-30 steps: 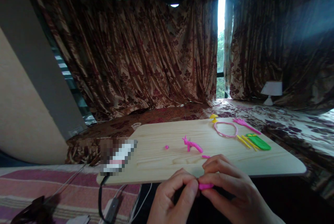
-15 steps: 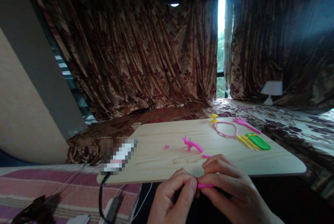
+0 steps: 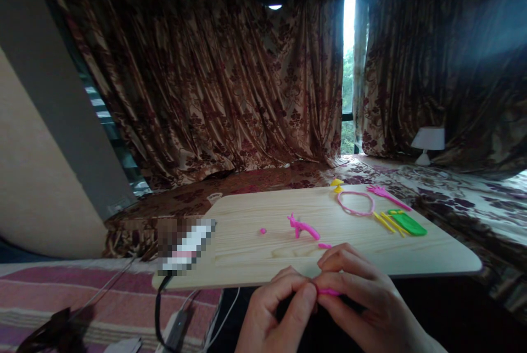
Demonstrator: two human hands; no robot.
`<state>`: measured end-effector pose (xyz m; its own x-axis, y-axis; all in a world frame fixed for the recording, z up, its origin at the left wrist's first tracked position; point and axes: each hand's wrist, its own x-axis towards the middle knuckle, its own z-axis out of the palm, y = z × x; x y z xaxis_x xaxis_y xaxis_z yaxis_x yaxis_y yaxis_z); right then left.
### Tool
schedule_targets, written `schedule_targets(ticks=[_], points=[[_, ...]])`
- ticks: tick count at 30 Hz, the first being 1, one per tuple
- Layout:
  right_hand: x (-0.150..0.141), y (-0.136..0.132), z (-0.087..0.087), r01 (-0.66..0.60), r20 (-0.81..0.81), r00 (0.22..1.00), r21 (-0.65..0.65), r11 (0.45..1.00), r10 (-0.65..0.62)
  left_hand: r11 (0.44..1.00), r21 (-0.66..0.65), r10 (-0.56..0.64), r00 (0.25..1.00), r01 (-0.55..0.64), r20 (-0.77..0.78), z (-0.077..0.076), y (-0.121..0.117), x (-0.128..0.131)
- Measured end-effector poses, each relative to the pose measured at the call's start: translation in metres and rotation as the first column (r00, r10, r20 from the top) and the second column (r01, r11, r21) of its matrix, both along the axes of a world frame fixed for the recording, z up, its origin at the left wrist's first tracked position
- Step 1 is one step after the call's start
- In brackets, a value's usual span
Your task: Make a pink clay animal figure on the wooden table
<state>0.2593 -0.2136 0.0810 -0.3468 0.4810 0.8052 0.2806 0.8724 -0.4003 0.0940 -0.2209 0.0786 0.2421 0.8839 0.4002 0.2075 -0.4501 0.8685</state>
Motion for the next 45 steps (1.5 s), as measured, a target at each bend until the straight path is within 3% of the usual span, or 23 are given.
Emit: schedule_targets(ticks=[10,17,25,32,45], points=[[0.0050,0.0016,-0.0060,-0.007,-0.037,0.999,-0.033,0.999,0.006,0.995,-0.041,0.090,0.996,-0.090,0.012,-0.0005,0.0005,-0.0020],[0.0068,0.0012,-0.0045,-0.002,-0.014,1.000,-0.037,0.999,0.001,0.998,0.030,0.054,0.989,-0.059,0.141,-0.0069,0.0029,0.0016],[0.0084,0.0016,-0.0085,0.012,-0.018,1.000,-0.022,1.000,-0.013,0.993,0.054,0.095,0.990,-0.102,0.106,-0.0082,0.0023,0.0008],[0.0063,0.0037,-0.0066,0.040,-0.046,0.998,-0.011,0.999,-0.040,0.962,0.204,0.173,0.982,-0.184,0.072,-0.0081,0.0024,0.0031],[0.0083,0.0044,-0.0084,0.019,-0.018,1.000,-0.022,1.000,-0.020,0.966,0.211,0.144,0.988,-0.152,0.052,-0.0073,0.0036,0.0009]])
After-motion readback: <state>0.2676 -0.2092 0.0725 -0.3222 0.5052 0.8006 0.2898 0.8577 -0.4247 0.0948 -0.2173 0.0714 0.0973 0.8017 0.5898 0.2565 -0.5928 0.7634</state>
